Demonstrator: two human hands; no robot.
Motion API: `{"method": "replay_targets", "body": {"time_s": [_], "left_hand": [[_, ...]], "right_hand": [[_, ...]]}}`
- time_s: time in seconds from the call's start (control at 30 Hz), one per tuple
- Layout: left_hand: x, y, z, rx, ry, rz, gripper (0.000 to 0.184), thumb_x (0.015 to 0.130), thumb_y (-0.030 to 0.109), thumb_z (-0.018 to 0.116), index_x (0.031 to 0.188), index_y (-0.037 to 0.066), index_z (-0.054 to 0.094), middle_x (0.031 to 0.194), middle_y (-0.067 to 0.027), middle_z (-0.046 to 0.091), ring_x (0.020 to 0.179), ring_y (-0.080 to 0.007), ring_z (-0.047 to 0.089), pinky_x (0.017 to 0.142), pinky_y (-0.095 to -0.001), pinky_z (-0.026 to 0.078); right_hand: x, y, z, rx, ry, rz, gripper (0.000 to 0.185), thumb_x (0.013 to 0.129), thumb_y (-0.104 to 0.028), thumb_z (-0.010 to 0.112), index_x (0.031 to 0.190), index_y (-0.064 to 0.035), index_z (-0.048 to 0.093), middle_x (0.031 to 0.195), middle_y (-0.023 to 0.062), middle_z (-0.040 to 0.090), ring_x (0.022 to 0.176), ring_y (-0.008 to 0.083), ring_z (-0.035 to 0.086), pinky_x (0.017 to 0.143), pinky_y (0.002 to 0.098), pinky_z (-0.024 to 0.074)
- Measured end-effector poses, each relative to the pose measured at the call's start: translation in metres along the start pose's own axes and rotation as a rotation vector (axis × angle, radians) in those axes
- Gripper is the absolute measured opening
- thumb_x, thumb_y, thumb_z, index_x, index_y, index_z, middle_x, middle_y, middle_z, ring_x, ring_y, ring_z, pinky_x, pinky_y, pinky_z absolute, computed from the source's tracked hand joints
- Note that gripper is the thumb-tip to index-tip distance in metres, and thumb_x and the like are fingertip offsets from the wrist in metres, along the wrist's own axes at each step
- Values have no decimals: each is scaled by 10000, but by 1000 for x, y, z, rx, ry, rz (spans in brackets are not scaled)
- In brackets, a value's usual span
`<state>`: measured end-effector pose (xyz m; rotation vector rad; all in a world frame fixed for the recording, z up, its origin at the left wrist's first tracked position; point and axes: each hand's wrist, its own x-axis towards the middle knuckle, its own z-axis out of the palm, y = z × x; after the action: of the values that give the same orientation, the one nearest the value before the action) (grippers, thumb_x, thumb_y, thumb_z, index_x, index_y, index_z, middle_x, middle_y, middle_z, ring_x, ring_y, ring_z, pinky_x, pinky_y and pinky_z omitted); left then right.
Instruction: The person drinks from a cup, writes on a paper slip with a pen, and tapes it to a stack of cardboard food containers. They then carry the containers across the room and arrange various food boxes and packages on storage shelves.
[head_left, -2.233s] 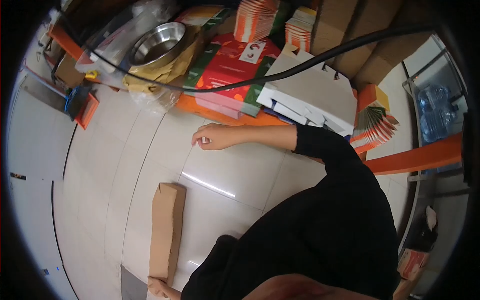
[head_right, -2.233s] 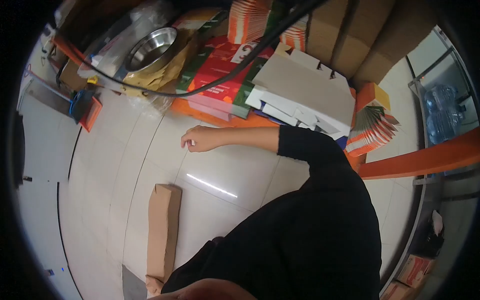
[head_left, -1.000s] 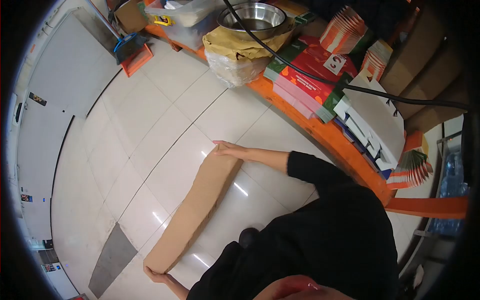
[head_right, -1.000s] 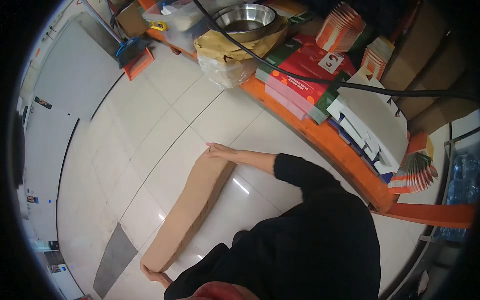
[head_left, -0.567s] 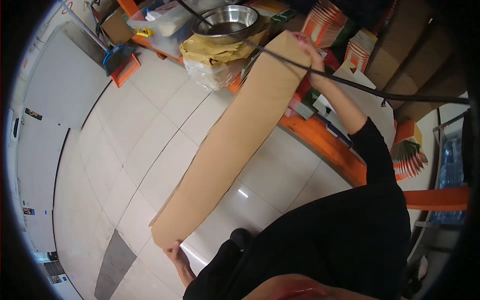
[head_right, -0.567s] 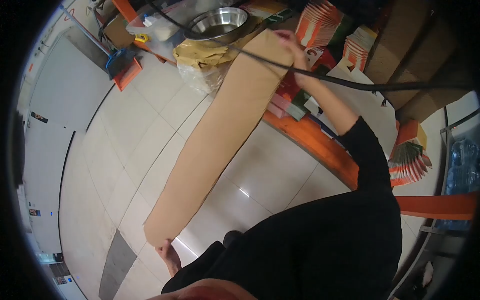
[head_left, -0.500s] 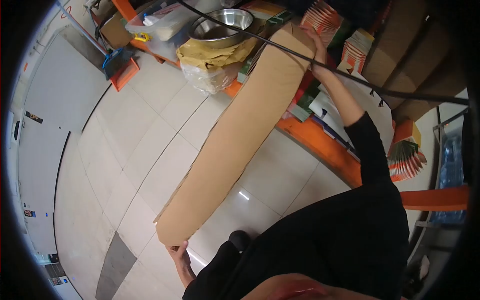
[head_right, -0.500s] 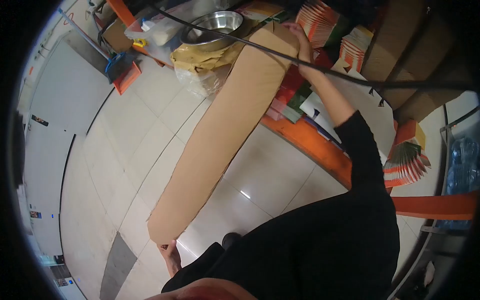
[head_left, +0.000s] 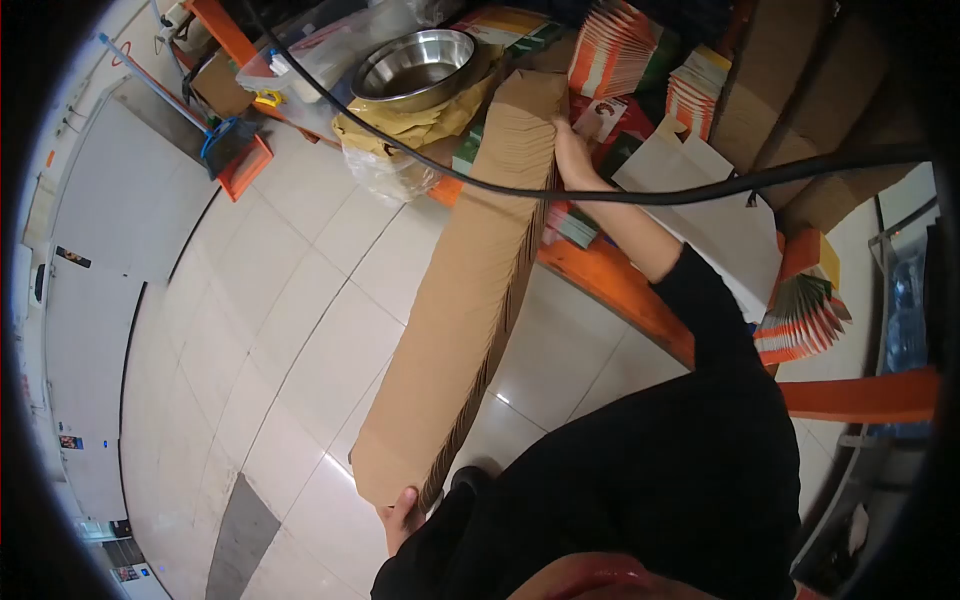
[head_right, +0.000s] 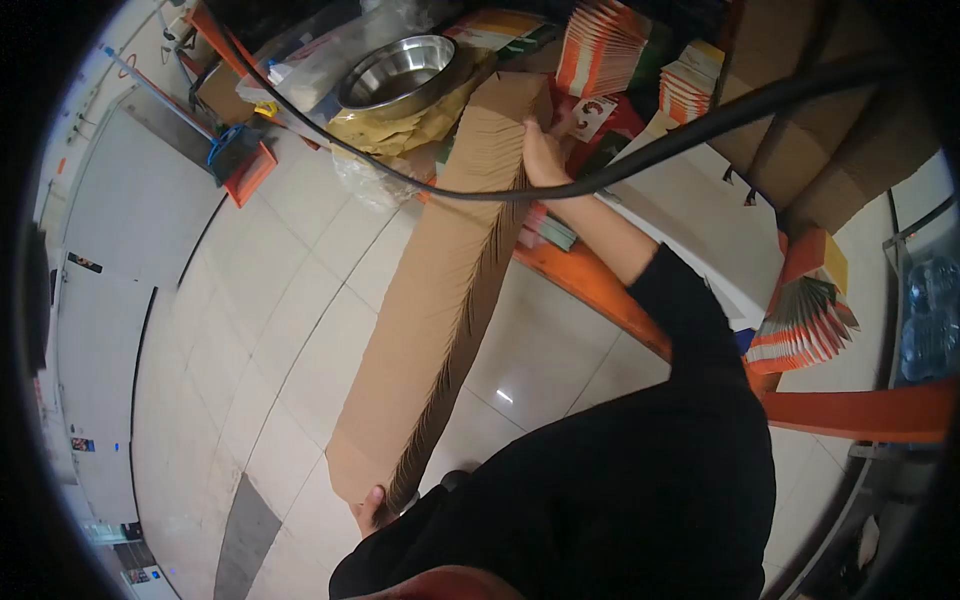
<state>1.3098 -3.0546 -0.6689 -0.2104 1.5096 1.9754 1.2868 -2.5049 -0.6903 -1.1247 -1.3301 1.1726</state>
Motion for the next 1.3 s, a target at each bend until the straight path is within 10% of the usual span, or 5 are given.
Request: {"method": "replay_targets", "body": {"time_s": [0.27, 0.57, 0.77, 0.97, 1.3], "left_hand": [[14, 9, 56, 416, -305, 121, 510, 810, 107, 699, 1248, 1, 461, 1123, -83, 570, 1035, -205, 536, 896, -339, 422], [96, 23, 162, 325, -561, 250, 325, 829, 69, 701, 1113, -7, 564, 1024, -43, 599, 958, -137, 561, 828, -284, 453], [169, 56, 242, 259, -754, 154, 439, 820, 18, 662, 1222, 10, 485, 1154, -71, 552, 1038, -176, 540, 890, -324, 451], [241, 63, 337, 207, -904, 108, 353, 826, 16, 635, 1161, 15, 523, 1104, -65, 575, 997, -167, 558, 819, -314, 478], [278, 43, 339, 496, -1066, 75, 477, 870, 225, 650, 1258, -6, 496, 1162, -80, 577, 1096, -164, 542, 856, -326, 490]], "right_hand": [[-69, -22, -13, 8, -374, 340, 1066, 703, -567, 674, 1416, -213, -34, 1402, 232, 197, 1314, 349, 239, 909, 557, 415], [-43, -14, 2, 45, -94, -24, 1020, 724, -393, 724, 1436, -24, 92, 1452, 249, 83, 1355, 362, 155, 1124, 419, 176], [-44, -17, -8, 48, -244, 159, 993, 720, -371, 674, 1428, -242, -10, 1391, 252, 151, 1251, 399, 317, 782, 534, 540], [-83, -33, -22, 459, -437, 299, 713, 786, -134, 655, 1304, -198, 171, 1275, 211, 265, 1171, 322, 396, 603, 328, 556], [-147, 9, -81, -159, -441, -341, 263, 822, -179, 648, 888, -57, 424, 771, 76, 458, 659, 130, 493, 564, 323, 448]]}}
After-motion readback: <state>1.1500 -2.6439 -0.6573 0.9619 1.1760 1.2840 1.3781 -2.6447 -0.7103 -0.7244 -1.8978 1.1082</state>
